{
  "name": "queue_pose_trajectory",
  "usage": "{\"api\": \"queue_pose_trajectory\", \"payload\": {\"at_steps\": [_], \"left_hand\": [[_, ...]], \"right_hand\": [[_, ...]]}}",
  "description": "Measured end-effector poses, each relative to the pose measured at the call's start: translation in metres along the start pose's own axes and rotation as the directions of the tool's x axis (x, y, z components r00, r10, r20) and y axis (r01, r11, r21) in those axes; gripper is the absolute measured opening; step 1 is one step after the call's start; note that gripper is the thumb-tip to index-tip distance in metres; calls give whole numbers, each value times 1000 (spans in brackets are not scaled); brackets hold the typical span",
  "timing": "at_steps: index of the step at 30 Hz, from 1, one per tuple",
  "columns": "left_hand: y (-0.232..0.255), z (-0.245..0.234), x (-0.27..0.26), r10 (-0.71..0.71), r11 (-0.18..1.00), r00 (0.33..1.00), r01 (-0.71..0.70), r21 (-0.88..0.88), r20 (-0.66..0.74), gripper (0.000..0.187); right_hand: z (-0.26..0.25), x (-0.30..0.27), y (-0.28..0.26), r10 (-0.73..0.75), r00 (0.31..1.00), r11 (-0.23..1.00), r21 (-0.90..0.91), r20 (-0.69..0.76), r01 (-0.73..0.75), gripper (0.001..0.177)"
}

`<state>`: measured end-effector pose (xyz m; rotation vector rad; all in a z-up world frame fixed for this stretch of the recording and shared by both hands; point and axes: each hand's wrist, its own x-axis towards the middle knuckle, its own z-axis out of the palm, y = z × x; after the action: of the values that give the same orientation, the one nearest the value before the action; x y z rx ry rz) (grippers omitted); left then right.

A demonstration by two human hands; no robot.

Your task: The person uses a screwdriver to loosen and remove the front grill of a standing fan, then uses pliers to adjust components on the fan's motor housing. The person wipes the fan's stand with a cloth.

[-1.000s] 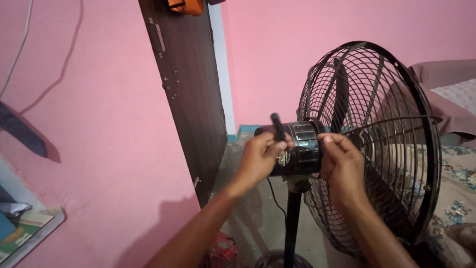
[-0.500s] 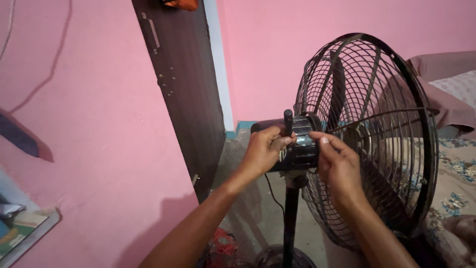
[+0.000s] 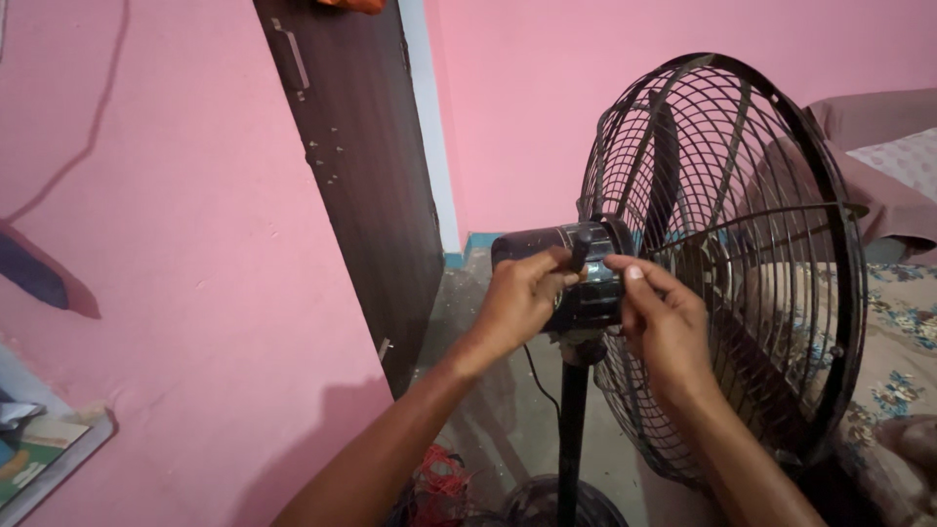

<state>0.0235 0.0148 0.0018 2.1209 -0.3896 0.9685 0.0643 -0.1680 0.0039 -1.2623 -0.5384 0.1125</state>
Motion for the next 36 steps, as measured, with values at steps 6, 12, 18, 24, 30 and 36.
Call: {"api": "queue_pose_trajectory", "payload": {"at_steps": [6, 12, 18, 24, 30, 36], "left_hand": [[2, -1, -1, 103, 974, 992, -116, 195, 71, 34], [6, -6, -5, 110, 948, 989, -134, 289, 96, 38], [3, -5, -6, 192, 955, 980, -197, 221, 45, 41], [3, -3, -7, 185, 935, 980, -199, 294, 75, 44], [6, 0, -9, 163, 933, 985, -171, 317, 52, 28], [-4, 5, -8, 175, 926, 983, -185, 329, 58, 34]], "right_hand": [[1, -18, -20, -388, 919, 807, -455, 69, 375, 42], [-2, -15, -37, -521, 780, 593, -509, 347, 623, 48], [0, -15, -30, -624, 683, 461, -528, 379, 714, 31], [-2, -15, -23, -595, 772, 508, -640, 223, 576, 31], [-4, -8, -22, -662, 705, 429, -645, 252, 633, 29], [-2, -9, -20, -634, 734, 447, -658, 244, 606, 31]]}}
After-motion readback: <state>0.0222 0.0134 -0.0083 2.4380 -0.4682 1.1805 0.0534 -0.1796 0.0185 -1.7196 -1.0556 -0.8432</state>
